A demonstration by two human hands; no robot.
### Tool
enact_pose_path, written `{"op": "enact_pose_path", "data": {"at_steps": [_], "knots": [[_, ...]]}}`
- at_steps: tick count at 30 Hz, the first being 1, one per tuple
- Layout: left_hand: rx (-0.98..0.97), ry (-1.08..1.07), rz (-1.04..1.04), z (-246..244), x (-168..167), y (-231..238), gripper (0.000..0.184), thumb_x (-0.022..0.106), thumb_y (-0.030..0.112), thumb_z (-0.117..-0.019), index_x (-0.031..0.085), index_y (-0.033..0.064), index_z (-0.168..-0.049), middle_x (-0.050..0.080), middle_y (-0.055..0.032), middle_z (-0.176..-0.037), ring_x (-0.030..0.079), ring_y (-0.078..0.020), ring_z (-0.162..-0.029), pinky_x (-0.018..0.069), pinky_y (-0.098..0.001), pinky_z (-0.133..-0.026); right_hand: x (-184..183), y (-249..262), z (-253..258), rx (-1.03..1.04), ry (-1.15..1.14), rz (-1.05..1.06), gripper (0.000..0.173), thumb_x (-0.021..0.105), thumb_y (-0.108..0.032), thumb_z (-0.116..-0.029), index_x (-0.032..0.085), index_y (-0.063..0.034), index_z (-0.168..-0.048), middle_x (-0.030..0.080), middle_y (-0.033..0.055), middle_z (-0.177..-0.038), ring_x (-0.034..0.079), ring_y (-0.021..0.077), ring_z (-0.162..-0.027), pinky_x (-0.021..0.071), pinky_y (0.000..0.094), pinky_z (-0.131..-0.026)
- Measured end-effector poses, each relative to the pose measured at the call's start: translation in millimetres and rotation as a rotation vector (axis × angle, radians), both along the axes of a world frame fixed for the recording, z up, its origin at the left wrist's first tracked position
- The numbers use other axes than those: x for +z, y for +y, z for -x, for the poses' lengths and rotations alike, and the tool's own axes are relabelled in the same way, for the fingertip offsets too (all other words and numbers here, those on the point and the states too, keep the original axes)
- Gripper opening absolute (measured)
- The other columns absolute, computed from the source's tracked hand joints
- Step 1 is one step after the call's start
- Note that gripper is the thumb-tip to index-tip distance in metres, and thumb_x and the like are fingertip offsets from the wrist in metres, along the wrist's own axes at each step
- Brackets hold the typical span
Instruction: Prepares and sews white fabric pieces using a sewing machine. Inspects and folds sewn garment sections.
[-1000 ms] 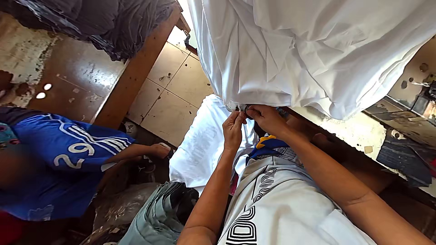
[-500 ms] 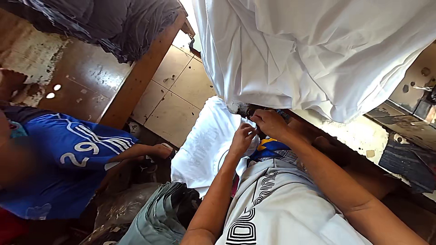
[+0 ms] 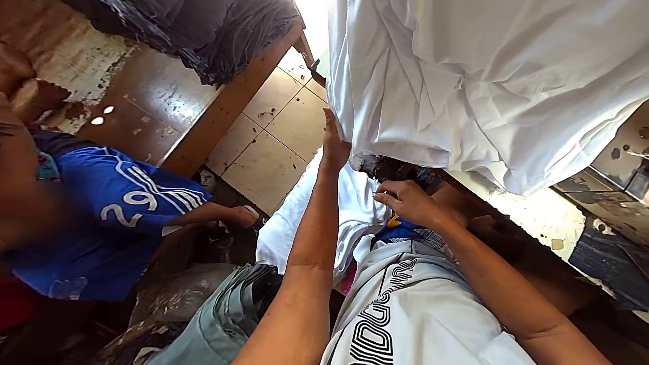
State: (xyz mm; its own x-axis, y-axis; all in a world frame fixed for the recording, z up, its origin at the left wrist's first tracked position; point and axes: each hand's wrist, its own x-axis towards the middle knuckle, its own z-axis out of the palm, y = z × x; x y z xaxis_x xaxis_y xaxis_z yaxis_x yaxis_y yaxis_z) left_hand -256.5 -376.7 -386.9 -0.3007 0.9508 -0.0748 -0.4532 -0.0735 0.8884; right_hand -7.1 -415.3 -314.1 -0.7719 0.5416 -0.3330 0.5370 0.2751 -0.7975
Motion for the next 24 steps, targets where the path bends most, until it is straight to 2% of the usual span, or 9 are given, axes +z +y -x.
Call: {"op": "enact_pose_path", "data": {"at_steps": [3,6,8,11,14,19,21,22,24], "knots": [[-0.023,-0.003,-0.039,-15.8,6.5,-16.8,0.067,0.036,0.063,-0.1044,0.046,0.0126,-0.147,0.064,-0.0077,-0.134,0.061,-0.0212,-0.124,0.0522,-0.0479,-0.105,-5.3,1.4,-13.8,-0.006,-0.002,0.039,0.032,0.056,-0.041,-0.1057,0.073,-0.0132,-0.107,0.066,0.0021,-0.081,0.062,0.0131,-0.071,0.0541,0.0380,-0.070],[0.042,-0.020,-0.010,-30.1,13.5,-48.7,0.040,0.050,0.047,-0.1061,0.058,0.0124,-0.123,0.071,-0.0028,-0.099,0.070,-0.0133,-0.086,0.0607,-0.0350,-0.076,-13.5,4.4,-24.1,-0.038,0.007,0.091,0.032,0.057,-0.040,-0.1056,0.073,-0.0127,-0.107,0.066,0.0016,-0.081,0.061,0.0111,-0.070,0.0531,0.0341,-0.069],[0.064,0.026,-0.003,-36.1,11.9,-69.7,0.027,0.048,0.039,-0.1084,0.060,0.0152,-0.107,0.059,0.0041,-0.072,0.051,-0.0058,-0.057,0.0453,-0.0238,-0.053,-14.2,6.3,-24.1,-0.036,0.013,0.115,0.031,0.058,-0.039,-0.1054,0.073,-0.0130,-0.106,0.065,0.0009,-0.079,0.059,0.0103,-0.068,0.0518,0.0325,-0.067],[0.031,0.270,0.033,-37.2,10.8,-104.4,0.027,0.045,0.038,-0.1104,0.059,0.0191,-0.097,0.046,0.0064,-0.062,0.037,-0.0046,-0.048,0.0329,-0.0200,-0.046,-12.0,8.5,-16.7,-0.015,0.042,0.128,0.029,0.058,-0.038,-0.1053,0.074,-0.0134,-0.106,0.065,0.0004,-0.077,0.058,0.0102,-0.065,0.0518,0.0317,-0.065],[0.019,0.509,0.071,-31.5,1.4,-124.8,0.030,0.042,0.032,-0.1113,0.062,0.0165,-0.096,0.048,0.0048,-0.067,0.040,-0.0055,-0.052,0.0349,-0.0206,-0.048,-8.1,10.9,-6.5,-0.006,0.075,0.121,0.028,0.058,-0.037,-0.1055,0.074,-0.0137,-0.106,0.063,0.0007,-0.074,0.056,0.0110,-0.062,0.0507,0.0318,-0.061],[0.035,0.632,0.135,-26.3,-10.7,-134.0,0.031,0.046,0.030,-0.1102,0.068,0.0123,-0.097,0.056,0.0022,-0.074,0.049,-0.0078,-0.059,0.0420,-0.0240,-0.054,1.6,12.3,3.2,-0.005,0.115,0.106,0.026,0.059,-0.037,-0.1052,0.073,-0.0143,-0.105,0.060,0.0004,-0.069,0.053,0.0106,-0.057,0.0478,0.0306,-0.055],[0.067,0.716,0.224,-17.0,-13.7,-124.9,0.027,0.056,0.031,-0.1059,0.072,0.0095,-0.108,0.065,-0.0052,-0.104,0.063,-0.0148,-0.087,0.0546,-0.0345,-0.075,7.4,11.9,4.5,-0.001,0.148,0.125,0.025,0.062,-0.036,-0.1036,0.073,-0.0135,-0.107,0.060,0.0002,-0.069,0.053,0.0101,-0.056,0.0473,0.0293,-0.054],[0.094,0.684,0.253,-11.2,-17.0,-114.8,0.031,0.060,0.032,-0.1033,0.069,0.0071,-0.119,0.064,-0.0109,-0.120,0.065,-0.0208,-0.100,0.0570,-0.0417,-0.084,10.3,11.3,4.8,0.009,0.162,0.140,0.025,0.065,-0.036,-0.1020,0.072,-0.0131,-0.108,0.061,0.0000,-0.070,0.054,0.0095,-0.057,0.0486,0.0285,-0.055],[0.150,0.512,0.282,-4.6,-19.4,-87.5,0.050,0.055,0.042,-0.1037,0.056,0.0061,-0.139,0.058,-0.0148,-0.138,0.063,-0.0266,-0.118,0.0568,-0.0485,-0.095,15.8,8.7,6.6,0.029,0.188,0.168,0.026,0.070,-0.036,-0.0987,0.072,-0.0120,-0.109,0.064,0.0005,-0.074,0.057,0.0090,-0.060,0.0515,0.0282,-0.058]]}}
